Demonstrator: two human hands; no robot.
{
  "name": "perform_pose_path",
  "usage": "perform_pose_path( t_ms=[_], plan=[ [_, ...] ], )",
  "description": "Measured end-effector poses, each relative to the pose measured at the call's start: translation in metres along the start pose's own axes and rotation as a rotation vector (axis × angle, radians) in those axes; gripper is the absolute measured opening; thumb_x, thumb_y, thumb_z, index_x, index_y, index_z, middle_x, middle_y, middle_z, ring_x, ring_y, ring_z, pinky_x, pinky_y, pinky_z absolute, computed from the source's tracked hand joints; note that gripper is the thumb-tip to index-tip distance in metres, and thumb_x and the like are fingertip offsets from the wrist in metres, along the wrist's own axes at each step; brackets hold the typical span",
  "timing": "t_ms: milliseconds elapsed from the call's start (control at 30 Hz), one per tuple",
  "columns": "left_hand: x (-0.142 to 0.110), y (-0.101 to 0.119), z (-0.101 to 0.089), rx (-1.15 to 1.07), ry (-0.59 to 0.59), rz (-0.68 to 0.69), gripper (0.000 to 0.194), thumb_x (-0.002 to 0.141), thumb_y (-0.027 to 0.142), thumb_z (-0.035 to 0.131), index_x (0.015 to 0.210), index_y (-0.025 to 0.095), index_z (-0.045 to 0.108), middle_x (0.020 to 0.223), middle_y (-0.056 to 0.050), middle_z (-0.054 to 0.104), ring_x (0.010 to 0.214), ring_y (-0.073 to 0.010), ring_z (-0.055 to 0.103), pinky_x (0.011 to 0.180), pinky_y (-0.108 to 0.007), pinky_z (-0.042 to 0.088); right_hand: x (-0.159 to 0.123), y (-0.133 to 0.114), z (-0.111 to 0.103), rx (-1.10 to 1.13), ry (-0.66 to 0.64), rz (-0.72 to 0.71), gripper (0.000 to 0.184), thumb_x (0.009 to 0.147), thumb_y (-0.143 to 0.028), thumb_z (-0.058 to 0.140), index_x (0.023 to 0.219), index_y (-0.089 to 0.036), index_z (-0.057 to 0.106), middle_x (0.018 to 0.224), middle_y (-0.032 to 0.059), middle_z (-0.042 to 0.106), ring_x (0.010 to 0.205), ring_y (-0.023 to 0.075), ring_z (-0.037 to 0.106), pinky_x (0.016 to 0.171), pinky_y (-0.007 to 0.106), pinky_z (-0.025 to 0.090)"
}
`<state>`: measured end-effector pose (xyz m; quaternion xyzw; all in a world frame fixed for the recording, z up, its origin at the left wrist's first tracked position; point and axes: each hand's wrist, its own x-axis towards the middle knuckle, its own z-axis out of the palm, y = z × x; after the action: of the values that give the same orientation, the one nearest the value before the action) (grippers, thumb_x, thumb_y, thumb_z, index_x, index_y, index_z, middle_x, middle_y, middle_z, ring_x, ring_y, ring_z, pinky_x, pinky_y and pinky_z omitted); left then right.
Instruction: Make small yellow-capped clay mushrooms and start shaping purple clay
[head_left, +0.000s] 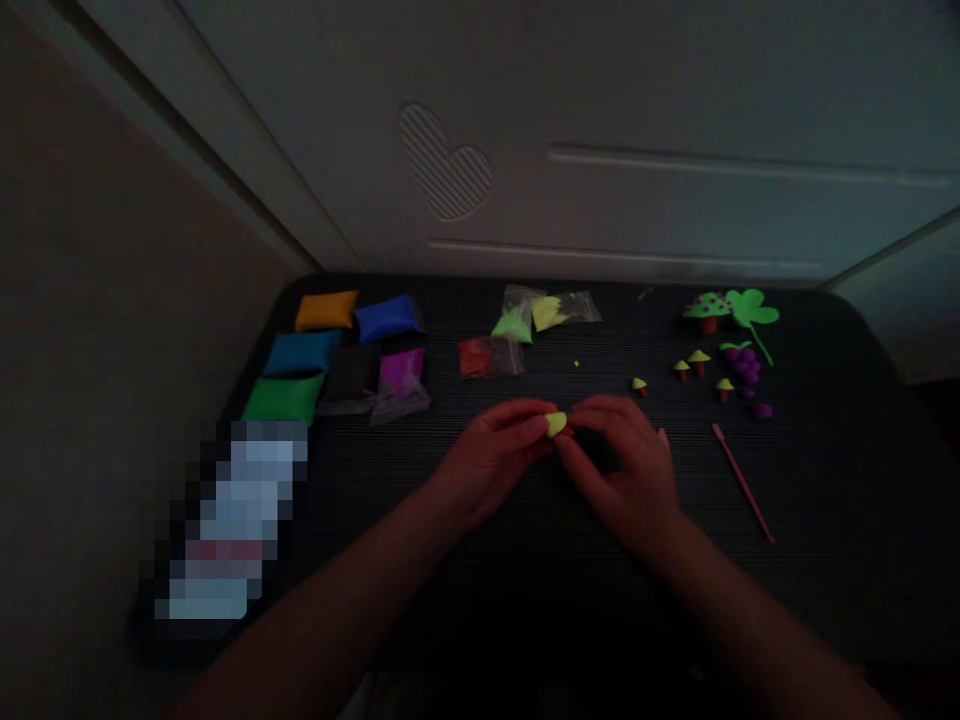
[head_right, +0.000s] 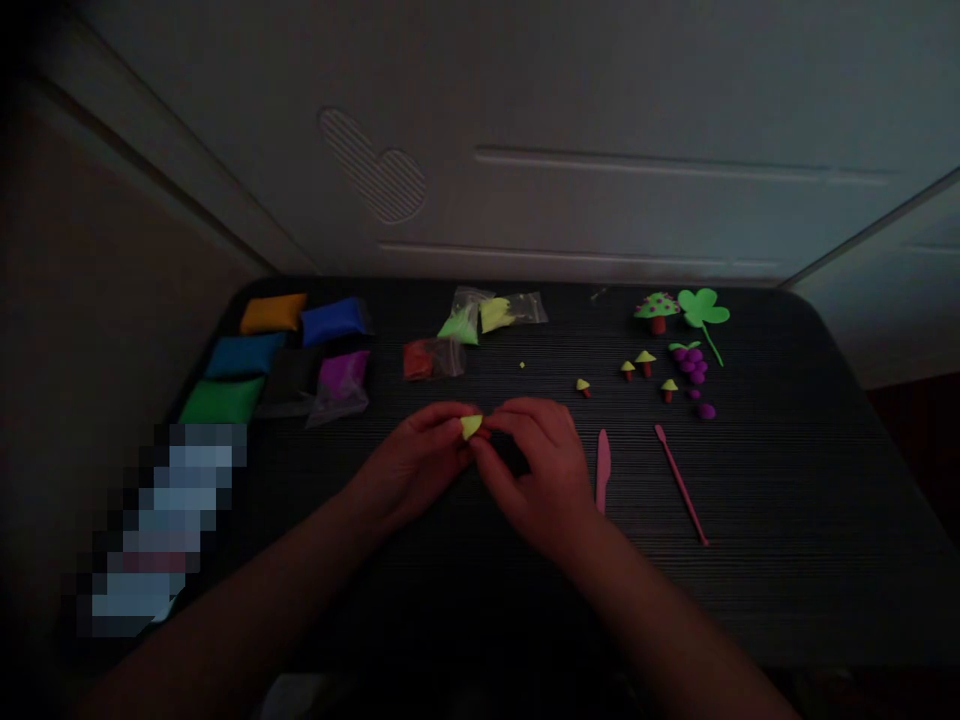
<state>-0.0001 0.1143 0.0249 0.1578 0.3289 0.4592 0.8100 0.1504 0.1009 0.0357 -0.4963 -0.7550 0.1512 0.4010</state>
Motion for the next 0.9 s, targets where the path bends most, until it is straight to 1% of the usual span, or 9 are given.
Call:
perform_pose_path(
  t_ms=[133, 333, 567, 667, 767, 833, 900],
  plan=[
    [0.001, -0.001, 0.001, 0.042, 0.019, 0.028, 0.011, 0.065, 0.014, 0.072, 0.075, 0.017, 0.070, 0.078, 0.000, 0.068, 0.077, -0.0098, 0.061, 0.077, -0.024, 0.046, 0.001, -0.001, -0.001, 0.015, -0.002, 0.003, 0.011, 0.077, -0.021, 0.058, 0.088, -0.021, 0.060, 0.088, 0.0043, 0.062, 0.084, 0.0183, 0.058, 0.074, 0.036, 0.047],
    [0.001, -0.001, 0.001, 0.120, 0.026, 0.076, 0.013, 0.065, 0.014, 0.071, 0.077, 0.018, 0.071, 0.080, -0.001, 0.069, 0.078, -0.0109, 0.061, 0.081, -0.026, 0.043, 0.001, -0.002, -0.002, 0.026, -0.015, 0.020, 0.011, 0.077, -0.020, 0.058, 0.088, -0.021, 0.059, 0.088, 0.0046, 0.061, 0.085, 0.0182, 0.057, 0.075, 0.036, 0.046],
    [0.001, -0.001, 0.002, 0.188, 0.057, 0.135, 0.012, 0.063, 0.013, 0.072, 0.073, 0.020, 0.072, 0.079, 0.002, 0.069, 0.078, -0.0092, 0.061, 0.082, -0.024, 0.042, 0.001, -0.002, -0.001, 0.028, -0.027, 0.030, 0.011, 0.078, -0.019, 0.057, 0.089, -0.021, 0.058, 0.089, 0.0047, 0.061, 0.086, 0.0180, 0.057, 0.077, 0.035, 0.045],
    [0.001, -0.003, 0.001, 0.175, 0.054, 0.133, 0.011, 0.064, 0.013, 0.072, 0.073, 0.020, 0.071, 0.079, 0.002, 0.070, 0.077, -0.0093, 0.061, 0.082, -0.025, 0.042, 0.001, -0.003, -0.002, 0.028, -0.034, 0.033, 0.012, 0.078, -0.019, 0.057, 0.089, -0.020, 0.058, 0.089, 0.0047, 0.061, 0.087, 0.0178, 0.056, 0.078, 0.035, 0.044],
    [0.001, -0.003, 0.000, 0.143, 0.049, 0.112, 0.010, 0.067, 0.014, 0.070, 0.075, 0.018, 0.071, 0.078, 0.001, 0.069, 0.076, -0.0089, 0.060, 0.078, -0.024, 0.043, 0.002, -0.004, -0.005, 0.077, -0.050, 0.030, 0.014, 0.077, -0.017, 0.058, 0.091, -0.019, 0.058, 0.090, 0.0054, 0.061, 0.089, 0.0177, 0.056, 0.079, 0.035, 0.044],
    [0.002, -0.002, 0.000, 0.113, 0.047, 0.098, 0.008, 0.068, 0.015, 0.069, 0.076, 0.017, 0.070, 0.077, 0.001, 0.068, 0.075, -0.0087, 0.060, 0.077, -0.023, 0.043, 0.002, -0.003, -0.008, 0.142, -0.053, 0.056, 0.015, 0.078, -0.016, 0.057, 0.092, -0.019, 0.059, 0.092, 0.0054, 0.060, 0.091, 0.0173, 0.056, 0.081, 0.034, 0.044],
    [0.002, 0.000, -0.001, 0.081, 0.036, 0.076, 0.005, 0.069, 0.016, 0.068, 0.075, 0.015, 0.068, 0.076, 0.001, 0.067, 0.074, -0.0086, 0.060, 0.076, -0.023, 0.044, 0.002, -0.001, -0.011, 0.224, -0.056, 0.114, 0.014, 0.080, -0.015, 0.055, 0.093, -0.019, 0.059, 0.093, 0.0044, 0.060, 0.091, 0.0159, 0.056, 0.081, 0.033, 0.044]
  ],
)
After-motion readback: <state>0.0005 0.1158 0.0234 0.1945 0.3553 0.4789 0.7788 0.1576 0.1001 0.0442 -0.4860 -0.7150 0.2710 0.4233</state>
